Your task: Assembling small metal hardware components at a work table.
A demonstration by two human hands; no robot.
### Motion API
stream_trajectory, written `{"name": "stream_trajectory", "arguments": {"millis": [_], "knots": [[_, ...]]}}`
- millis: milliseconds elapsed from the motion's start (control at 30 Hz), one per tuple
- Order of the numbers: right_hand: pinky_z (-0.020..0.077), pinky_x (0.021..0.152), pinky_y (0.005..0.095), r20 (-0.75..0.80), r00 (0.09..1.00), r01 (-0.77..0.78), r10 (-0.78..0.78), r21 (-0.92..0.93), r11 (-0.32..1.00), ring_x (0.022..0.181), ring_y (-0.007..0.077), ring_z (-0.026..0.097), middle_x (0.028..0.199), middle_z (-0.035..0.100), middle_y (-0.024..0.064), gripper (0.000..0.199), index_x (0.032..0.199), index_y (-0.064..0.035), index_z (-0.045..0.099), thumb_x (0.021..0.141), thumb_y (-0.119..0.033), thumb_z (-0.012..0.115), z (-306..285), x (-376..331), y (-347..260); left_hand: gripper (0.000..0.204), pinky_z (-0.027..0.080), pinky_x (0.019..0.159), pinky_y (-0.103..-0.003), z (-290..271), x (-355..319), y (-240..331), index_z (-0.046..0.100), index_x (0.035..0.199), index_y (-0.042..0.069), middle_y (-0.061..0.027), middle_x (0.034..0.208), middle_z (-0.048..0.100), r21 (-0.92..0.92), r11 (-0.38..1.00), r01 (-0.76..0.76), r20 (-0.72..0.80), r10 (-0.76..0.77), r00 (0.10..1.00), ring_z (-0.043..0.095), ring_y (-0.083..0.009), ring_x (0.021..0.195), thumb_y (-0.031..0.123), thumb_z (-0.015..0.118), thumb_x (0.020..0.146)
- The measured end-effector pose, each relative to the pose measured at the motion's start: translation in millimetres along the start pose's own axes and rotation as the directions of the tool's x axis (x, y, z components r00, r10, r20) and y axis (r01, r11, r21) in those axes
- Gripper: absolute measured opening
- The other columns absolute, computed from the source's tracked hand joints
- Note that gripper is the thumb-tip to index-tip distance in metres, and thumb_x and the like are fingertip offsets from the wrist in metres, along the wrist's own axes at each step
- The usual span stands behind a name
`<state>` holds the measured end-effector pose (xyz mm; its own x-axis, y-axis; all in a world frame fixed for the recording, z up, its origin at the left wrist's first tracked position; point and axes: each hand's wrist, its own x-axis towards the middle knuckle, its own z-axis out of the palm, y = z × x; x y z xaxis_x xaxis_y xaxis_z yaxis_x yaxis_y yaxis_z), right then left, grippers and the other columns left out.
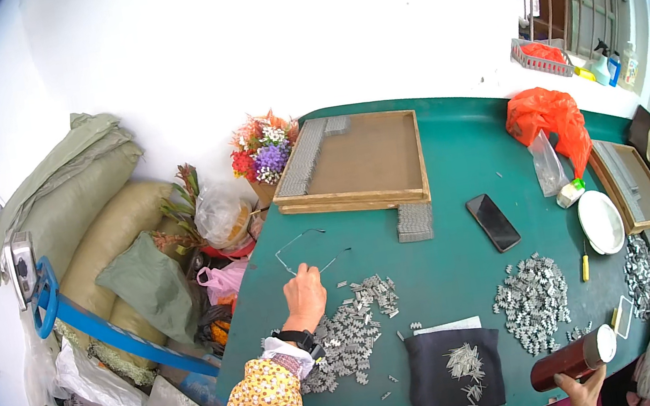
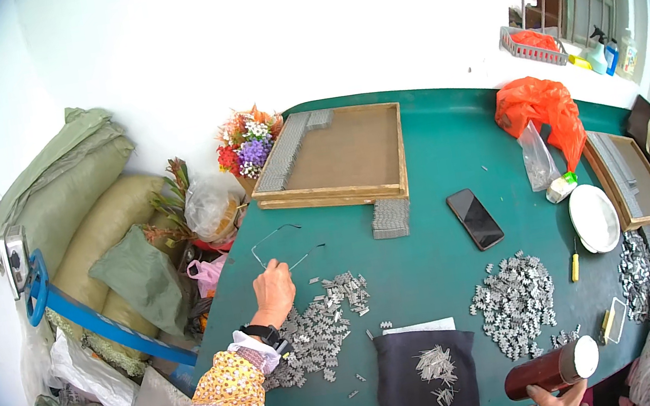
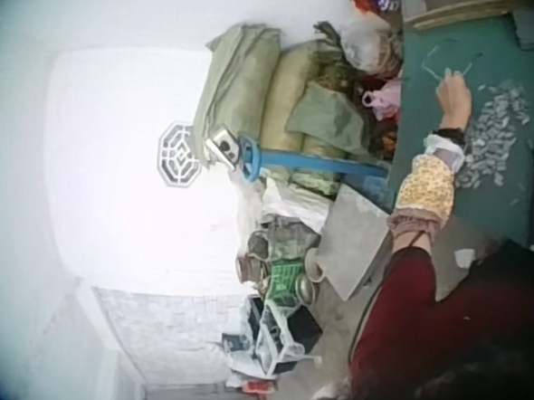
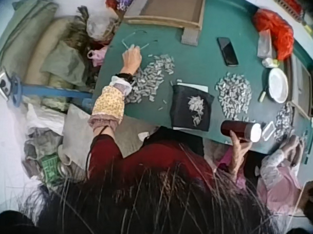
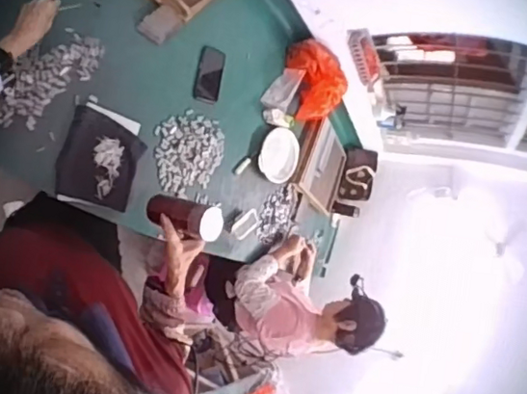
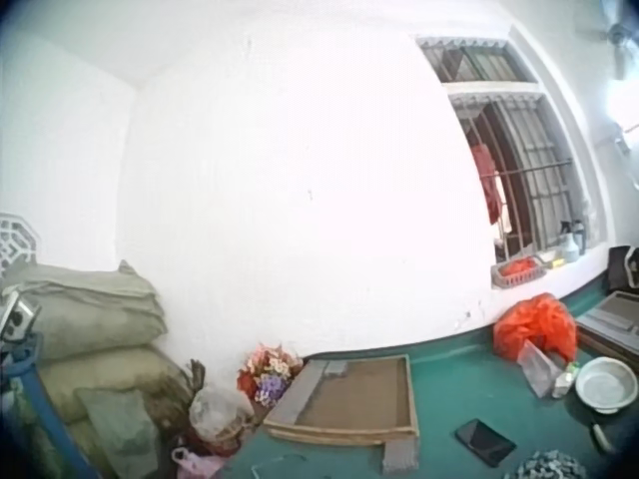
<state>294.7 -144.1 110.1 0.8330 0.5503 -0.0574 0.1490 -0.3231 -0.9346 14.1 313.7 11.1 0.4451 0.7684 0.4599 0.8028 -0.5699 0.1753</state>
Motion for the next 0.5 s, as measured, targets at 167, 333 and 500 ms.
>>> {"name": "stream_trajectory", "arguments": {"millis": [167,333,500], "knots": [[0.0525,0.077,0.0339,0.094,0.993,0.065,-0.076,0.119,0.991,0.089,0.0195,0.066,0.102,0.068,0.0115,0.064,0.119,0.0035,0.059,0.068,-0.015,0.091,24.7,-0.2,-13.8,0.016,0.053,0.066,-0.051,-12.2,-5.9,11.0,0.062,0.091,-0.001,-0.0203,0.098,0.059,-0.067,0.998,0.017,0.022,-0.016,1.000,0.066,-0.0419,0.076,0.009,0.069,0.081],[0.0547,0.086,0.0367,0.235,0.952,0.173,-0.196,0.113,0.978,0.093,0.0223,0.069,0.100,0.071,0.0127,0.063,0.111,0.0042,0.063,0.058,-0.014,0.092,57.9,-4.2,-26.6,0.048,0.054,0.079,-0.047,-85.1,-46.6,71.1,0.061,0.121,0.003,-0.0222,0.117,0.058,-0.456,0.882,-0.116,0.250,0.253,0.935,0.064,-0.0410,0.097,0.022,0.078,0.080],[0.0540,0.090,0.0384,0.354,0.888,0.316,-0.295,-0.002,0.949,0.100,0.0261,0.069,0.112,0.069,0.0177,0.074,0.128,0.0047,0.053,0.073,-0.030,0.089,107.8,-29.3,-16.0,0.073,0.052,0.090,-0.037,-117.0,-139.8,149.8,0.060,0.125,0.000,-0.0129,0.120,0.064,-0.882,0.467,0.062,0.262,0.376,0.889,0.066,-0.0224,0.103,0.027,0.093,0.066]]}}
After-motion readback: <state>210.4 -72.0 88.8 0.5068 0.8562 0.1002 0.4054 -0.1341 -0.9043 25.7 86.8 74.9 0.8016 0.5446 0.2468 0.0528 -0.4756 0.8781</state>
